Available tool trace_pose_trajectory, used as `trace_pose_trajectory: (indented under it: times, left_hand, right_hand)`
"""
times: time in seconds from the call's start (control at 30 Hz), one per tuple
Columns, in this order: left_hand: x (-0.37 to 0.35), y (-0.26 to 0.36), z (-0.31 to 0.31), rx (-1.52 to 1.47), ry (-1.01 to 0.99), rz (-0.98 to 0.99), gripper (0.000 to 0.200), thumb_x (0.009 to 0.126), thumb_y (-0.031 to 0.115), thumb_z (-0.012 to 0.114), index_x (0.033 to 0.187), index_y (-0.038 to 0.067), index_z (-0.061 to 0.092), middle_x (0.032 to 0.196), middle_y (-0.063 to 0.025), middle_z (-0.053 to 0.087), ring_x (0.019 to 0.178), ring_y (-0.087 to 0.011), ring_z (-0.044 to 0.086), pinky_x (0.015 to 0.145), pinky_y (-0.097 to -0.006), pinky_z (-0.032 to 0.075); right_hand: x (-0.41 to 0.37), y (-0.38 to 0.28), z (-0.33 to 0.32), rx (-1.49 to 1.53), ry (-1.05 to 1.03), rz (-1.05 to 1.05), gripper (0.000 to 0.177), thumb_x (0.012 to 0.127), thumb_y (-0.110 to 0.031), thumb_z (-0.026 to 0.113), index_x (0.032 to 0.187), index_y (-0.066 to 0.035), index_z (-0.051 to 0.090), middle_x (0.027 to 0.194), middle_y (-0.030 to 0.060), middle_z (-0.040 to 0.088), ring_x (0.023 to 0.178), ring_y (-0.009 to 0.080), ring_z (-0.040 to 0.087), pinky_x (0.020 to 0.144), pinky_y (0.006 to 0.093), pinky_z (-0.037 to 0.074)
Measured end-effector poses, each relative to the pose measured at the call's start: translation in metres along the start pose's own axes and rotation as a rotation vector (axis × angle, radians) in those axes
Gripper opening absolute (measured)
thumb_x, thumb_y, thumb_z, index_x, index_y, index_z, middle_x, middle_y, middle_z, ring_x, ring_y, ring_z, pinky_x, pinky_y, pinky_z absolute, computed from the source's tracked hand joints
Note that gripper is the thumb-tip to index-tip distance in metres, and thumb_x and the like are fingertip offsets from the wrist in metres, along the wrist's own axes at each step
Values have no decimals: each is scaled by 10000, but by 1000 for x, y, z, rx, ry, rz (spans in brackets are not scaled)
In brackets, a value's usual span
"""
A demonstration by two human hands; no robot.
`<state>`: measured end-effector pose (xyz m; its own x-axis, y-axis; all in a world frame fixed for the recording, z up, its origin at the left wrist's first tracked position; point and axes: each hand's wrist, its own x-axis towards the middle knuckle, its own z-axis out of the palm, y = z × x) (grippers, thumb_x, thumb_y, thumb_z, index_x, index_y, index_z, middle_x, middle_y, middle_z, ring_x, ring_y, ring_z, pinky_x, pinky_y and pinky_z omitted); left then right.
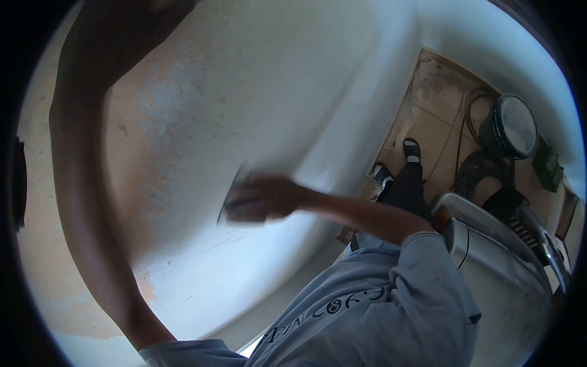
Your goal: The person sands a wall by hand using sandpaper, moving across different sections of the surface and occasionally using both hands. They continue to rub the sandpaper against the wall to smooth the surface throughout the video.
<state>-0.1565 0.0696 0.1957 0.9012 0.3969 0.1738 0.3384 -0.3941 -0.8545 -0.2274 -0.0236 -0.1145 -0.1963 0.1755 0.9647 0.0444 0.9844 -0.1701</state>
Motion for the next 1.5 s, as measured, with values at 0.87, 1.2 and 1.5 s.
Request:
trace_pose_trajectory:
  times: [0.87,1.2,1.5]
  left_hand:
    - [0,2,2,102,1,27,300,750,198,628,1001,36,614,1095,-80,592,1144,-225,464,1017,-350,325]
    - [-2,-12,4,-135,71,79,305,772,203,588,1022,28,605,1111,-99,582,1161,-243,447,1040,-360,280]
    - [-2,-16,14,-160,78,104,288,763,176,569,996,13,612,1070,-105,601,1124,-237,475,1022,-351,303]
  right_hand:
    - [-5,-15,-3,-104,-27,24,348,877,-273,447,1217,-227,504,1285,41,445,1203,233,375,1049,476,179]
    - [43,89,-64,-372,658,674,370,905,-172,360,1258,-136,463,1313,119,410,1268,274,305,1054,473,169]
    - [50,68,-58,-176,145,44,368,917,-245,382,1279,-224,438,1312,-37,433,1199,212,407,1044,429,253]
